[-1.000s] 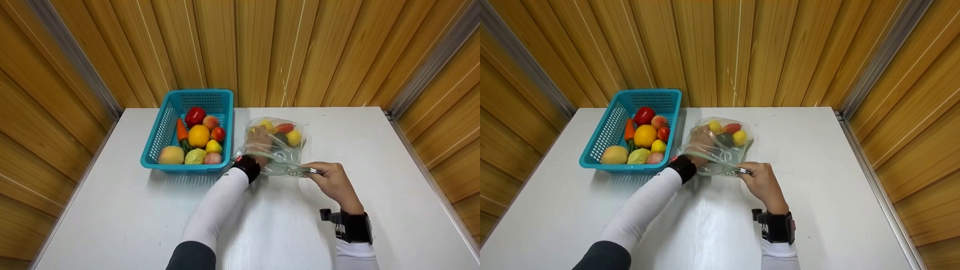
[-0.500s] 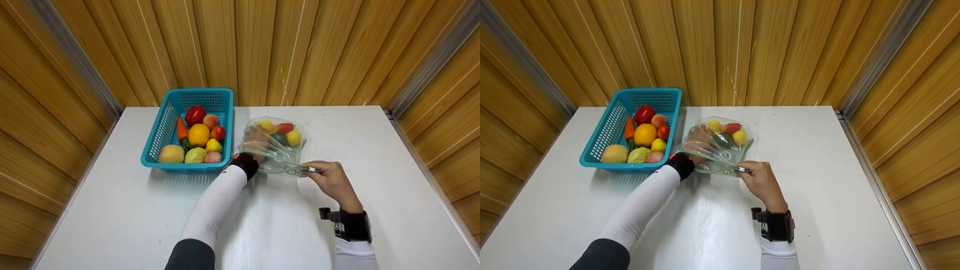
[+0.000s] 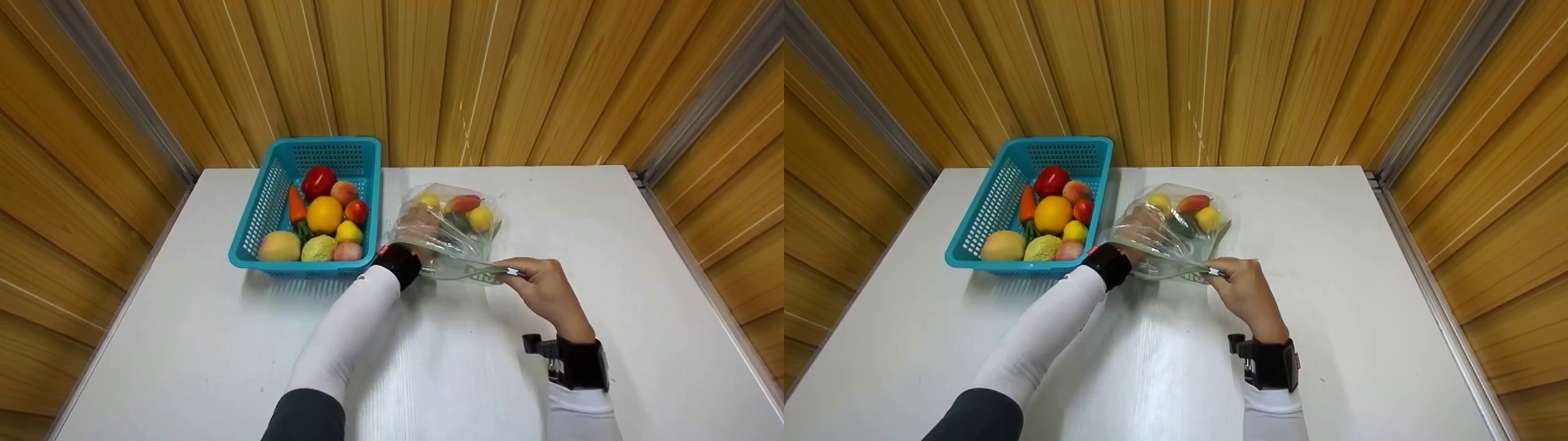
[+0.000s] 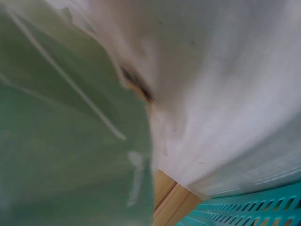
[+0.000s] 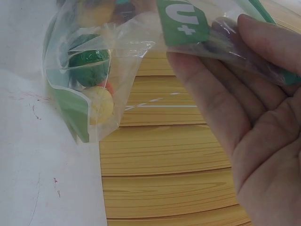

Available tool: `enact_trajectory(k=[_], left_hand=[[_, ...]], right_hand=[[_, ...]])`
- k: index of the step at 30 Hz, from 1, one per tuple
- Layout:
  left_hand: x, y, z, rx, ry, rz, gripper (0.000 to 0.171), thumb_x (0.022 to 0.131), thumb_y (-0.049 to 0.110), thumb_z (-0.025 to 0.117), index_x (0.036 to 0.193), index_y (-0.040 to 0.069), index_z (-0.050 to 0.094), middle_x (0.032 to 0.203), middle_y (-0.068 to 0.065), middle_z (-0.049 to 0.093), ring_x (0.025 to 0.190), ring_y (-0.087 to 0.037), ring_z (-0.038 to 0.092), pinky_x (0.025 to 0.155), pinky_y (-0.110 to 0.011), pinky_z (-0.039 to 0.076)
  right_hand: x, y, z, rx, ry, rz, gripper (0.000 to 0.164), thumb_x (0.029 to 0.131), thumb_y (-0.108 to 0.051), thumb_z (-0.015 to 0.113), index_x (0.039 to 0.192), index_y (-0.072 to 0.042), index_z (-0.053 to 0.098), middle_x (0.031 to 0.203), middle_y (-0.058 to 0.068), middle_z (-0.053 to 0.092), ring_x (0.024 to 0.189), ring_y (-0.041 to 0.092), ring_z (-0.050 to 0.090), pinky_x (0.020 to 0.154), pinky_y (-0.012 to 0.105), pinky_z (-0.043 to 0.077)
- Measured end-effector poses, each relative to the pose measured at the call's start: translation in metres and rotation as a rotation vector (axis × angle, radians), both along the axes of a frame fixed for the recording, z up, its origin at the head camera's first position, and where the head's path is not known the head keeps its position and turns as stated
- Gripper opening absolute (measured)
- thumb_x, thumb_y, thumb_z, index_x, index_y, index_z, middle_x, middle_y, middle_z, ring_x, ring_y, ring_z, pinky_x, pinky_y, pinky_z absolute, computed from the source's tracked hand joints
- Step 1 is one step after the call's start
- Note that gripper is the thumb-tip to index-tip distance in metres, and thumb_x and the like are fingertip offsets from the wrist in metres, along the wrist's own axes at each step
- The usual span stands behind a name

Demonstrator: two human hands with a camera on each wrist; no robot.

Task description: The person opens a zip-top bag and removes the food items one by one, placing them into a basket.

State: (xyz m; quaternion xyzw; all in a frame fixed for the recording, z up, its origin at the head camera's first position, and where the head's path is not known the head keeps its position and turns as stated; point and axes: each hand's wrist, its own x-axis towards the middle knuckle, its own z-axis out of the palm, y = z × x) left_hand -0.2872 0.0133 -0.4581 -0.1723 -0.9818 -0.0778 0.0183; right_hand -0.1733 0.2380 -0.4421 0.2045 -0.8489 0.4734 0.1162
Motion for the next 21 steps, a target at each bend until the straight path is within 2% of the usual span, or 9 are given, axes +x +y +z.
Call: enact_trajectory(k=[2,4,8,12,15,16,21], left_hand=[[0.002,0.001,0.002,-0.007,-0.024,-0.018,0.029,0.101,0.018,0.055,0.125,0.003,0.063,0.123,-0.018,0.064,0.114,-0.032,0.063,0.097,-0.044,0.055],[0.005,0.002,0.004,-0.069,-0.025,-0.059,0.032,0.099,0.02,0.058,0.125,0.003,0.064,0.121,-0.017,0.065,0.112,-0.03,0.065,0.094,-0.041,0.056],[0.012,0.002,0.012,-0.046,-0.077,-0.116,0.037,0.099,0.027,0.058,0.127,0.005,0.065,0.123,-0.015,0.066,0.114,-0.026,0.065,0.097,-0.037,0.055],[0.018,0.001,0.022,0.253,-0.241,-0.121,0.045,0.101,0.031,0.065,0.144,0.02,0.06,0.14,-0.006,0.061,0.126,-0.02,0.055,0.108,-0.037,0.047],[0.024,0.0,0.026,0.403,-0.33,-0.103,0.057,0.1,0.03,0.068,0.154,0.027,0.049,0.142,-0.003,0.059,0.12,-0.018,0.053,0.104,-0.037,0.049],[0.026,0.0,0.027,0.403,-0.342,-0.093,0.058,0.101,0.029,0.067,0.156,0.029,0.046,0.137,-0.003,0.061,0.116,-0.018,0.055,0.1,-0.036,0.05],[0.033,-0.002,0.029,0.185,-0.244,-0.113,0.047,0.101,0.01,0.061,0.146,0.017,0.055,0.125,-0.008,0.067,0.113,-0.023,0.061,0.098,-0.037,0.053]], right_hand=[[-0.001,0.001,0.0,0.003,0.005,-0.003,0.019,0.081,0.011,0.079,0.096,-0.001,0.082,0.095,0.016,0.078,0.081,0.002,0.07,0.069,0.008,0.05],[-0.001,0.001,-0.001,0.006,0.004,-0.003,0.02,0.081,0.012,0.079,0.096,-0.001,0.082,0.095,0.016,0.078,0.081,0.002,0.069,0.069,0.008,0.05],[-0.001,0.002,0.0,0.017,0.003,-0.006,0.021,0.082,0.012,0.078,0.097,-0.002,0.082,0.096,0.015,0.079,0.082,0.003,0.07,0.069,0.008,0.05],[0.0,0.002,0.002,0.007,0.003,-0.005,0.02,0.083,0.011,0.078,0.097,-0.003,0.082,0.095,0.013,0.079,0.082,0.003,0.07,0.068,0.009,0.051],[0.0,0.003,0.003,-0.007,-0.002,0.0,0.019,0.083,0.011,0.078,0.097,-0.001,0.082,0.093,0.013,0.079,0.079,0.001,0.069,0.066,0.011,0.051],[0.0,0.003,0.002,-0.008,-0.001,0.003,0.019,0.083,0.011,0.077,0.097,-0.001,0.082,0.092,0.013,0.079,0.078,0.001,0.068,0.065,0.011,0.051],[0.0,0.003,0.001,-0.009,0.015,-0.001,0.02,0.082,0.012,0.077,0.097,0.0,0.082,0.09,0.012,0.079,0.077,-0.001,0.067,0.065,0.011,0.051]])
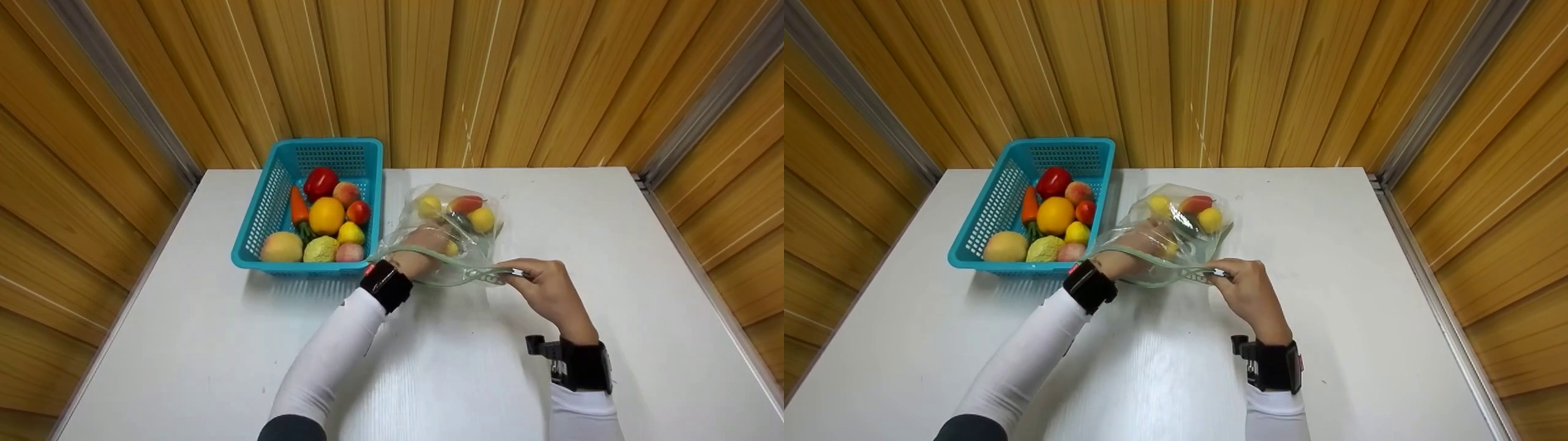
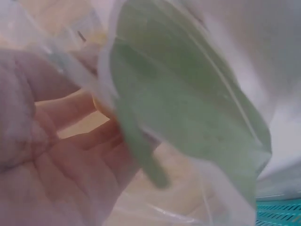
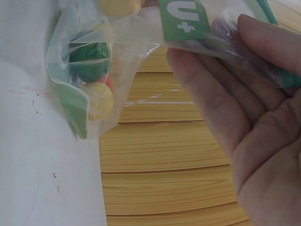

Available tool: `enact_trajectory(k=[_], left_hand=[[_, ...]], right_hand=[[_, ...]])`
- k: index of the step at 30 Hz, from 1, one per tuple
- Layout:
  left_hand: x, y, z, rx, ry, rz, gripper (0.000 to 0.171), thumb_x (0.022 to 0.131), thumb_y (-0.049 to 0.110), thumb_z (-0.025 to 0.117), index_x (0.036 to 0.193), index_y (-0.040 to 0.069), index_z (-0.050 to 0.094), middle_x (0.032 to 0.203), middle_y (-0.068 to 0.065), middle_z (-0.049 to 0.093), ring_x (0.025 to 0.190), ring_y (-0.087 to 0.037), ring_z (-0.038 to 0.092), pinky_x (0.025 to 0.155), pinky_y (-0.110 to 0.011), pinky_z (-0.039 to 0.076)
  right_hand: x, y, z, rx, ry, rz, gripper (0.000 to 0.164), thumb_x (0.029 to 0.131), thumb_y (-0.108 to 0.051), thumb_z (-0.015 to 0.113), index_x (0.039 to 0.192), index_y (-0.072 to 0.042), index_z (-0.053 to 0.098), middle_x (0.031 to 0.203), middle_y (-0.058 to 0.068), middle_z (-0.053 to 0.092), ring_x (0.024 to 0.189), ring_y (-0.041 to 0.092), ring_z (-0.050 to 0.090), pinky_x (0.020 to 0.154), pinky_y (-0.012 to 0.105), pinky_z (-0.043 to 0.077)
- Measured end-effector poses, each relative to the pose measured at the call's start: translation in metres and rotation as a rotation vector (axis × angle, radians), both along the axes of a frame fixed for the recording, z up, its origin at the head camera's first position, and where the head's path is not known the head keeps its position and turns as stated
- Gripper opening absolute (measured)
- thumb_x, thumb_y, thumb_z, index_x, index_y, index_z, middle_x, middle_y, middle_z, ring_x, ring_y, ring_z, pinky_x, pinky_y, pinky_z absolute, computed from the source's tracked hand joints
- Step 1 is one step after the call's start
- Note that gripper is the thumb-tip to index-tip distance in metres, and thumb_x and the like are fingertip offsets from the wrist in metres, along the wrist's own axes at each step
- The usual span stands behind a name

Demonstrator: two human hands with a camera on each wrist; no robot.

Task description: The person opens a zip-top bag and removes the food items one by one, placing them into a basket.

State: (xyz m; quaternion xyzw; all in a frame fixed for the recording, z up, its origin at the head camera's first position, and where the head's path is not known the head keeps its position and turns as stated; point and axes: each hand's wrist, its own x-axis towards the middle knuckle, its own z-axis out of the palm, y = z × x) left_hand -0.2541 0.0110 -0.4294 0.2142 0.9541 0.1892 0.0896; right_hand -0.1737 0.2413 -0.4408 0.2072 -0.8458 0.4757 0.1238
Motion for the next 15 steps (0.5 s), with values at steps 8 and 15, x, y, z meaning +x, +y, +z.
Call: enact_trajectory(k=[8,15], left_hand=[[0.018,-0.011,-0.004,0.012,0.103,-0.017,0.041,0.098,0.0,0.063,0.138,0.007,0.06,0.136,-0.013,0.061,0.119,-0.026,0.058,0.107,-0.039,0.049],[0.039,-0.022,-0.013,0.174,0.188,0.008,0.034,0.098,0.005,0.065,0.132,0.005,0.062,0.136,-0.015,0.063,0.127,-0.03,0.057,0.109,-0.041,0.048]], right_hand=[[0.0,0.001,0.0,0.027,0.008,-0.02,0.021,0.082,0.012,0.077,0.096,-0.002,0.082,0.091,0.013,0.079,0.077,-0.002,0.067,0.064,0.01,0.049],[0.0,0.002,-0.001,0.043,-0.011,-0.029,0.021,0.083,0.012,0.077,0.097,-0.003,0.082,0.093,0.011,0.079,0.076,0.0,0.066,0.064,0.011,0.05]])
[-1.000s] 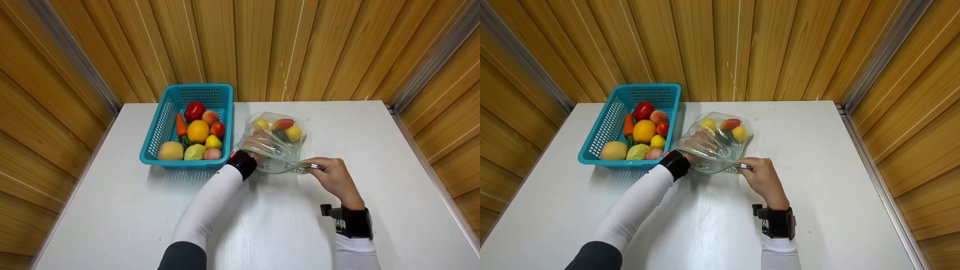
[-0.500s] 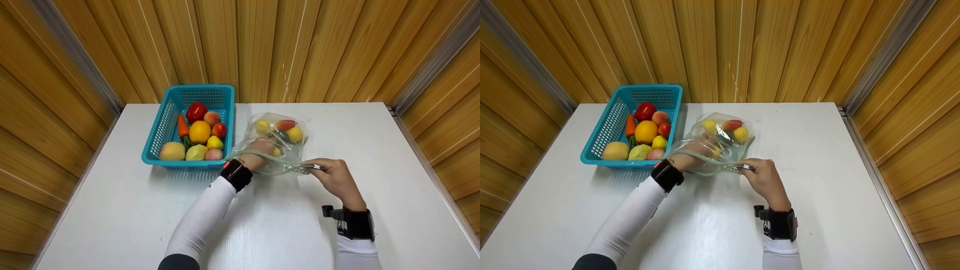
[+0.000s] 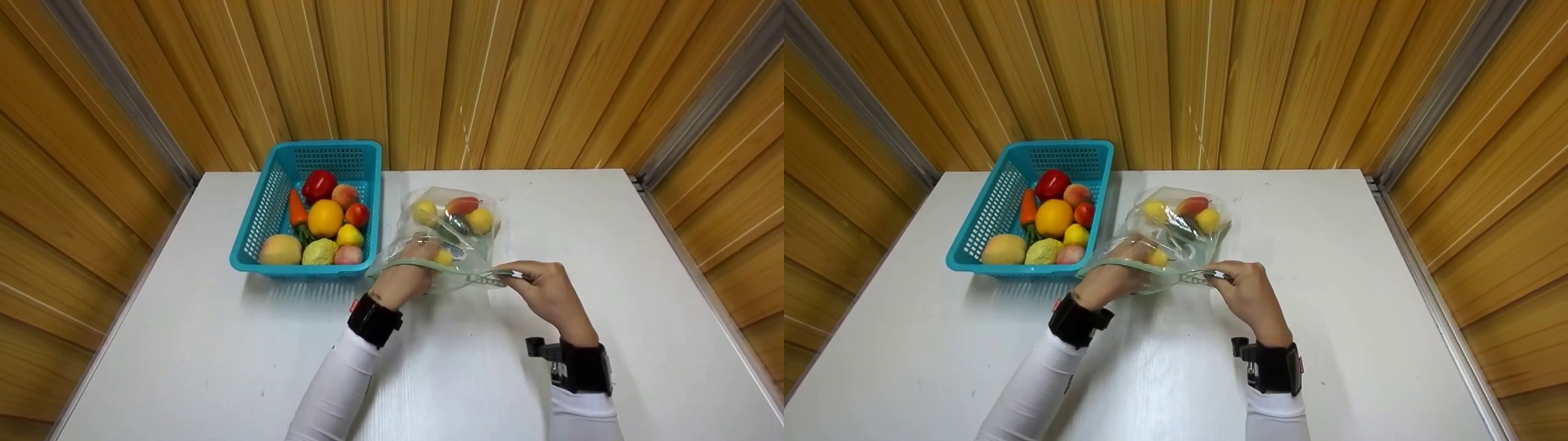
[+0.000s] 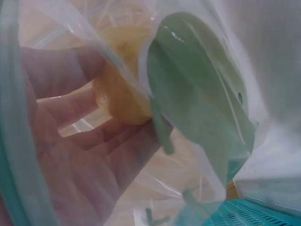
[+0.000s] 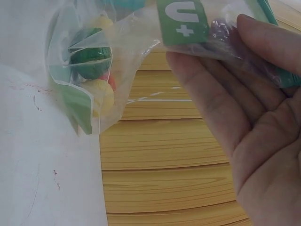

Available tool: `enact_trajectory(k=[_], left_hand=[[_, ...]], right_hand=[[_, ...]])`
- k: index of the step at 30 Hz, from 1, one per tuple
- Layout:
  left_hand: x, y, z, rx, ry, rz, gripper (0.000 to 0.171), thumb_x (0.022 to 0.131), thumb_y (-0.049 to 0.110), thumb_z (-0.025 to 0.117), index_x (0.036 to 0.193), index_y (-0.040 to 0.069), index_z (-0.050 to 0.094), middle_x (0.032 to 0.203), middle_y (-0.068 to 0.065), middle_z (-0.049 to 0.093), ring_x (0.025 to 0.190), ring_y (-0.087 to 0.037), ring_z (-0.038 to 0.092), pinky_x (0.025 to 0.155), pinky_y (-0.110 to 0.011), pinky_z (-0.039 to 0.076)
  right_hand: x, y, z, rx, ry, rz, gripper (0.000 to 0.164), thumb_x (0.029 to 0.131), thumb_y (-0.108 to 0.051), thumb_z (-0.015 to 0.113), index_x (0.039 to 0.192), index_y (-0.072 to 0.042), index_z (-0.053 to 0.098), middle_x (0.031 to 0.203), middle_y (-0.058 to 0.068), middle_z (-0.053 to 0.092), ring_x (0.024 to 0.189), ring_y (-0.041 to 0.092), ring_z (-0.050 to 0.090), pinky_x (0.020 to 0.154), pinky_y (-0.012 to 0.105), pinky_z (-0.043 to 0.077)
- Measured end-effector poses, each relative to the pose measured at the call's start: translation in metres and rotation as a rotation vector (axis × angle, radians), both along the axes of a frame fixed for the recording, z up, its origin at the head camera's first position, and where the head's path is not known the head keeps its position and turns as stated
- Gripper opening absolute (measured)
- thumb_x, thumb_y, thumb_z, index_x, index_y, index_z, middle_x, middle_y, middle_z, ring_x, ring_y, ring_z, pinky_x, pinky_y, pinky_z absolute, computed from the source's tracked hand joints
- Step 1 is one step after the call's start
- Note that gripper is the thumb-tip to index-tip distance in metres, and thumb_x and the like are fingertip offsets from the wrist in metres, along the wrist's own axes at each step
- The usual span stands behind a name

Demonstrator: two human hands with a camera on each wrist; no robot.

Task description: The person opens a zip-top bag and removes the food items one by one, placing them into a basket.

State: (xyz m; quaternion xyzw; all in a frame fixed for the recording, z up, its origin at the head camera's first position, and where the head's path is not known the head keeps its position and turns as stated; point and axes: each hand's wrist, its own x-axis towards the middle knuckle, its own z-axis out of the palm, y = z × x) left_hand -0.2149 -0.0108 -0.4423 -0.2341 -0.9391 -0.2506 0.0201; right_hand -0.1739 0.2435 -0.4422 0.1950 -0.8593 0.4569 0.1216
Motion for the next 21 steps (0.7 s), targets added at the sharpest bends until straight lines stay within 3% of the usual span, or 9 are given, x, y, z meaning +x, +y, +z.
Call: enact_trajectory(k=[4,10,16,21], left_hand=[[0.011,-0.005,-0.007,0.078,0.07,0.0,0.039,0.096,0.003,0.067,0.134,0.007,0.06,0.136,-0.017,0.062,0.123,-0.031,0.06,0.104,-0.042,0.052],[0.021,-0.008,-0.01,0.086,0.171,-0.002,0.029,0.097,0.003,0.067,0.125,0.007,0.061,0.124,-0.014,0.064,0.11,-0.027,0.063,0.093,-0.038,0.056],[0.026,-0.012,-0.004,0.06,0.202,-0.013,0.022,0.095,0.003,0.069,0.116,0.007,0.061,0.113,-0.012,0.062,0.1,-0.027,0.059,0.085,-0.035,0.053],[0.031,-0.014,0.002,-0.014,0.163,-0.049,0.018,0.098,0.004,0.067,0.114,0.009,0.061,0.108,-0.009,0.057,0.097,-0.024,0.056,0.08,-0.029,0.05]], right_hand=[[0.0,-0.001,0.0,-0.001,-0.01,0.001,0.022,0.083,0.012,0.077,0.097,-0.003,0.082,0.094,0.012,0.079,0.077,0.0,0.066,0.064,0.012,0.05],[-0.001,-0.002,-0.001,0.012,0.006,0.004,0.021,0.083,0.011,0.077,0.097,-0.004,0.083,0.094,0.012,0.079,0.075,0.0,0.065,0.061,0.012,0.048],[-0.002,-0.001,-0.002,0.017,0.007,0.004,0.02,0.083,0.009,0.077,0.098,-0.004,0.083,0.094,0.01,0.079,0.071,0.0,0.063,0.058,0.014,0.046],[-0.001,-0.001,-0.001,0.002,-0.001,0.004,0.02,0.084,0.009,0.077,0.098,-0.004,0.083,0.095,0.01,0.079,0.071,-0.001,0.062,0.058,0.013,0.045]])
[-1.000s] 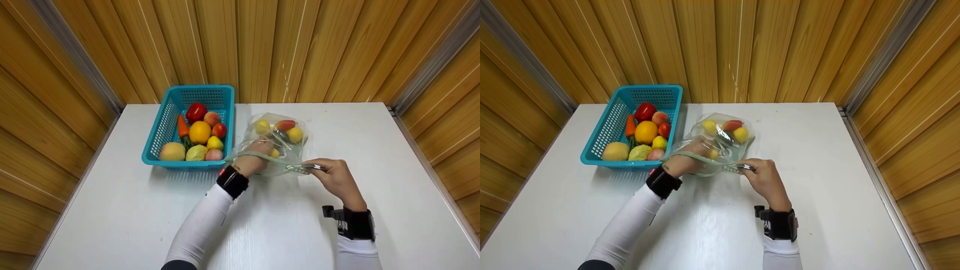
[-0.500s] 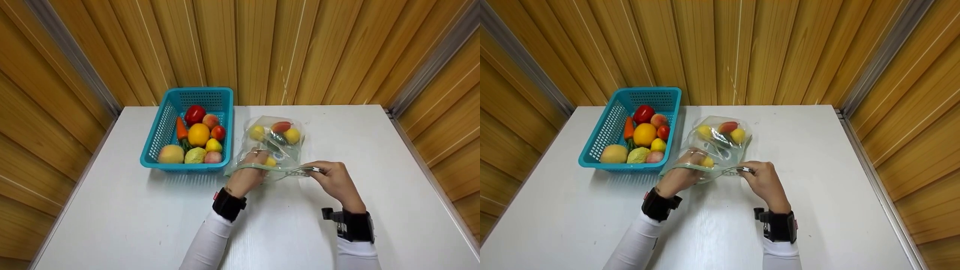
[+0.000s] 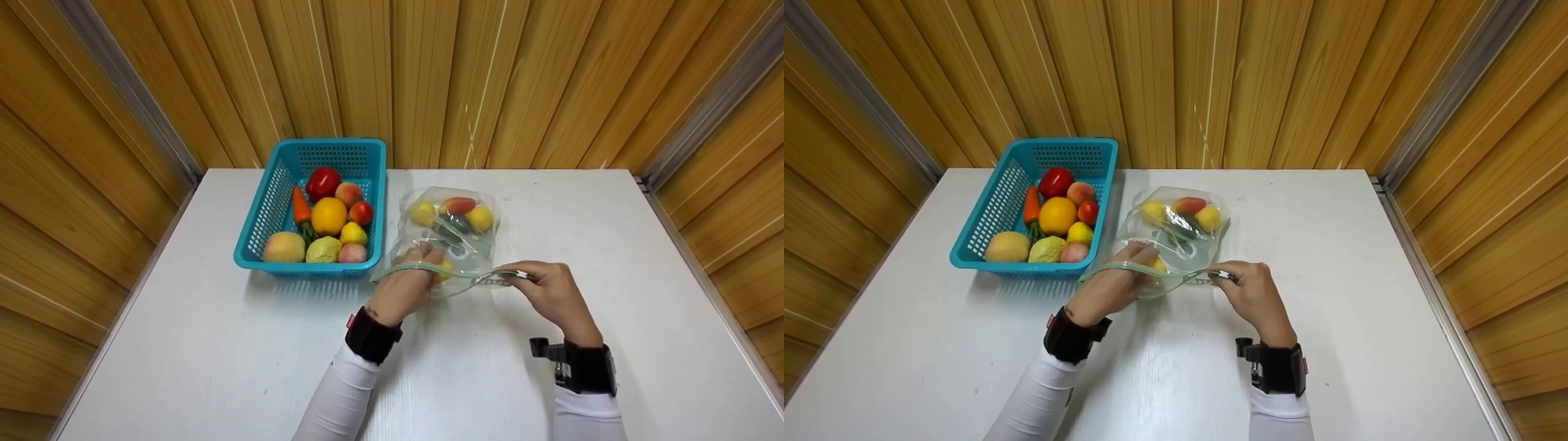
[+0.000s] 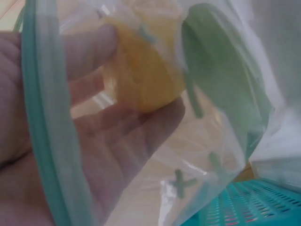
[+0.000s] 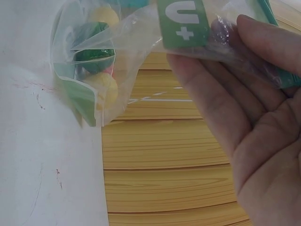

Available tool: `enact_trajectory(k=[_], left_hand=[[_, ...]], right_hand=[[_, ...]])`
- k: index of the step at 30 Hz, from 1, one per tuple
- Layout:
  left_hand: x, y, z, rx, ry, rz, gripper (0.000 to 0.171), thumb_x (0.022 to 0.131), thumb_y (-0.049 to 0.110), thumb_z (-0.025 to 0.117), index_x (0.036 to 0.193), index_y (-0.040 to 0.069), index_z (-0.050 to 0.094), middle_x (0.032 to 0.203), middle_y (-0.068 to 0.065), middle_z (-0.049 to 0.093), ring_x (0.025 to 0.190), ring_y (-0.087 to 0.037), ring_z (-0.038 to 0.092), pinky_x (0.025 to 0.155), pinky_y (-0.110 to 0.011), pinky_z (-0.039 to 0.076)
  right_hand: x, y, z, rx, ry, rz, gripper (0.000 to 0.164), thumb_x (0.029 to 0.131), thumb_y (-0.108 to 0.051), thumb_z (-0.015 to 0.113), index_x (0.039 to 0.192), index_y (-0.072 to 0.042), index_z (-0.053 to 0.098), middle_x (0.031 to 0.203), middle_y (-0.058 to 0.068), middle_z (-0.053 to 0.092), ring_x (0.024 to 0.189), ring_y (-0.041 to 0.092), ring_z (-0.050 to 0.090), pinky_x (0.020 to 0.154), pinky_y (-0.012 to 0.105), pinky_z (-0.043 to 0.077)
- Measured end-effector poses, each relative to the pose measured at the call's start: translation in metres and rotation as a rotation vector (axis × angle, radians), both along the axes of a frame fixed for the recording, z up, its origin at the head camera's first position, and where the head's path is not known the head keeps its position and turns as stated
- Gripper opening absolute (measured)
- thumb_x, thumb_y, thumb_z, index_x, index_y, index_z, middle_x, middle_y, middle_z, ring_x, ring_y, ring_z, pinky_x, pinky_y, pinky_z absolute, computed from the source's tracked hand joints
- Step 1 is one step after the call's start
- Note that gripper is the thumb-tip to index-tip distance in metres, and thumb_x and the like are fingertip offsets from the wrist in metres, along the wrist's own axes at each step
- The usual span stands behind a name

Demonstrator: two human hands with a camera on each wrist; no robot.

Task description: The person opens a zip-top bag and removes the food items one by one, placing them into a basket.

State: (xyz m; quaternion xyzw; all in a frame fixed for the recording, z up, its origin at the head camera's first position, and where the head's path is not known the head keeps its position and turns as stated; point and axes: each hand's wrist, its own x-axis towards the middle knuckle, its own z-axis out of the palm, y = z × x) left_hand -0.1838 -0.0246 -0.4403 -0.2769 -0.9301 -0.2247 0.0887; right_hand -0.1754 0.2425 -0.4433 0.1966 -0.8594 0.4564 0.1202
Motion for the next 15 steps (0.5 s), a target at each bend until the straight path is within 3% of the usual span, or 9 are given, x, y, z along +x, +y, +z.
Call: enact_trajectory(k=[6,11,15], left_hand=[[0.006,0.001,0.013,-0.114,-0.013,0.003,0.023,0.098,0.007,0.07,0.12,0.011,0.064,0.112,-0.007,0.06,0.1,-0.022,0.057,0.083,-0.026,0.052],[0.014,0.0,0.024,-0.129,0.028,0.007,0.024,0.092,0.0,0.073,0.114,0.008,0.071,0.104,-0.004,0.062,0.09,-0.019,0.061,0.081,-0.026,0.055],[0.02,-0.001,0.031,-0.129,0.02,0.006,0.021,0.09,-0.005,0.073,0.108,0.006,0.071,0.095,-0.005,0.063,0.084,-0.021,0.062,0.077,-0.03,0.056]], right_hand=[[0.001,0.001,0.001,-0.002,0.012,-0.017,0.019,0.084,0.008,0.078,0.097,-0.005,0.083,0.093,0.009,0.079,0.068,0.0,0.059,0.058,0.013,0.045],[0.001,0.001,0.001,-0.006,0.015,-0.032,0.019,0.083,0.009,0.078,0.097,-0.004,0.083,0.094,0.01,0.079,0.071,0.0,0.061,0.061,0.012,0.046],[0.001,0.001,0.001,-0.005,0.023,-0.033,0.019,0.083,0.009,0.078,0.096,-0.004,0.083,0.093,0.01,0.079,0.068,0.0,0.059,0.06,0.012,0.045]])
